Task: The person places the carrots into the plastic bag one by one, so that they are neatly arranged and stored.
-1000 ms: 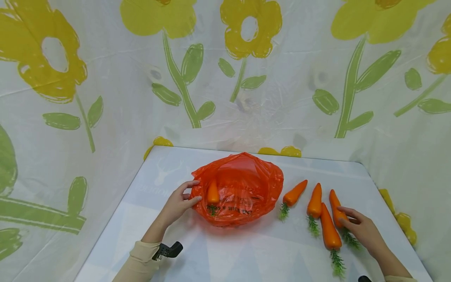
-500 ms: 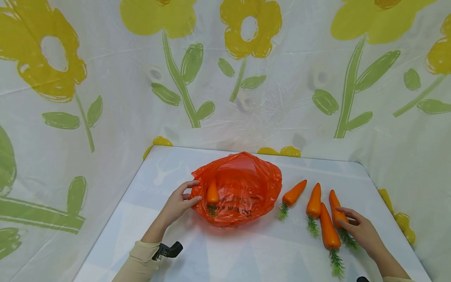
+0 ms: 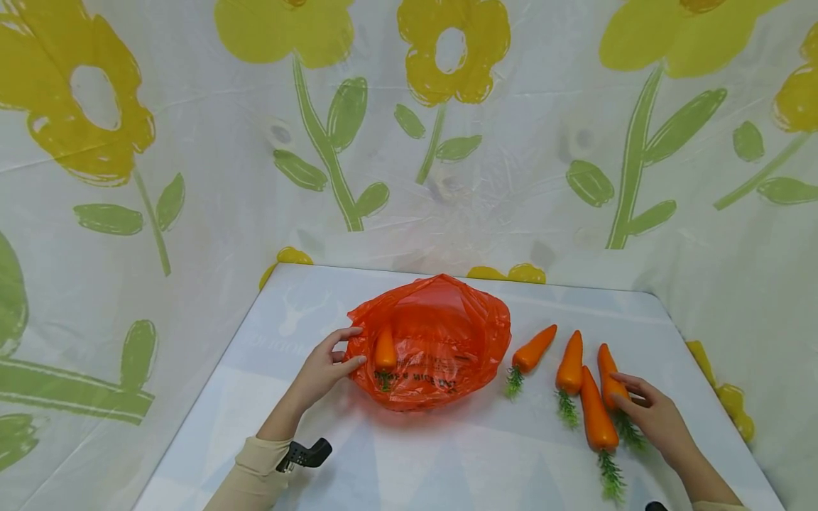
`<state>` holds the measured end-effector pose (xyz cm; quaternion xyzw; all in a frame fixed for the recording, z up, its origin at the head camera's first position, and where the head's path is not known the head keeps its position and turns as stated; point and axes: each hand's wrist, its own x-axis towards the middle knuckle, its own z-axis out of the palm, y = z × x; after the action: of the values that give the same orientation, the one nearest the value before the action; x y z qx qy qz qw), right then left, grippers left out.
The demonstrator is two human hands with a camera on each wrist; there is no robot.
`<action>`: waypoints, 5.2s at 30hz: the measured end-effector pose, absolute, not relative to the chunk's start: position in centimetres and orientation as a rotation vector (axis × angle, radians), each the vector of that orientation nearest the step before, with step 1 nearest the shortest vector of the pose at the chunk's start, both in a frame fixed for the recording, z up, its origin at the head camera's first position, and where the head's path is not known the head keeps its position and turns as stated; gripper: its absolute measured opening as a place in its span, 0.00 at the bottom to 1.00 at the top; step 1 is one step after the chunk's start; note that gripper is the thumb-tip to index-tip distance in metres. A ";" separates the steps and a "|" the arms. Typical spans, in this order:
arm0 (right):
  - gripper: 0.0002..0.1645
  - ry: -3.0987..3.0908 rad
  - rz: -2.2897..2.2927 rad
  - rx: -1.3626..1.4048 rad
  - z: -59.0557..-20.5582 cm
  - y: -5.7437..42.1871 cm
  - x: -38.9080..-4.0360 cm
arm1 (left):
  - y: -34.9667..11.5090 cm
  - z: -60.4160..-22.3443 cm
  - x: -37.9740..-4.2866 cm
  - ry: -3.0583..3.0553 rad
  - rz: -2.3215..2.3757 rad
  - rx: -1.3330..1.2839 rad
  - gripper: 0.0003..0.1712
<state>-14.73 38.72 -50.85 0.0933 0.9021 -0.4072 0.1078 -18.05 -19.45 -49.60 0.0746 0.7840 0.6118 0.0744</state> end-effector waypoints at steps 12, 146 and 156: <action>0.47 2.657 -1.239 0.276 -50.9 38.8 -14.9 | -19.4 -49.4 -18.0 2.375 1.816 0.226 0.34; 0.28 2.627 -1.604 -0.193 -45.7 28.6 -13.4 | -19.1 -49.6 -17.6 2.374 1.802 0.163 0.33; 0.26 2.592 -1.656 -0.253 -45.0 28.3 -13.3 | -19.1 -49.6 -17.7 2.350 1.843 0.240 0.33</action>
<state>-13.30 28.26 -44.99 -0.0819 0.8395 -0.5364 0.0276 -17.67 -19.11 -49.60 0.0799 0.7823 0.6135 0.0727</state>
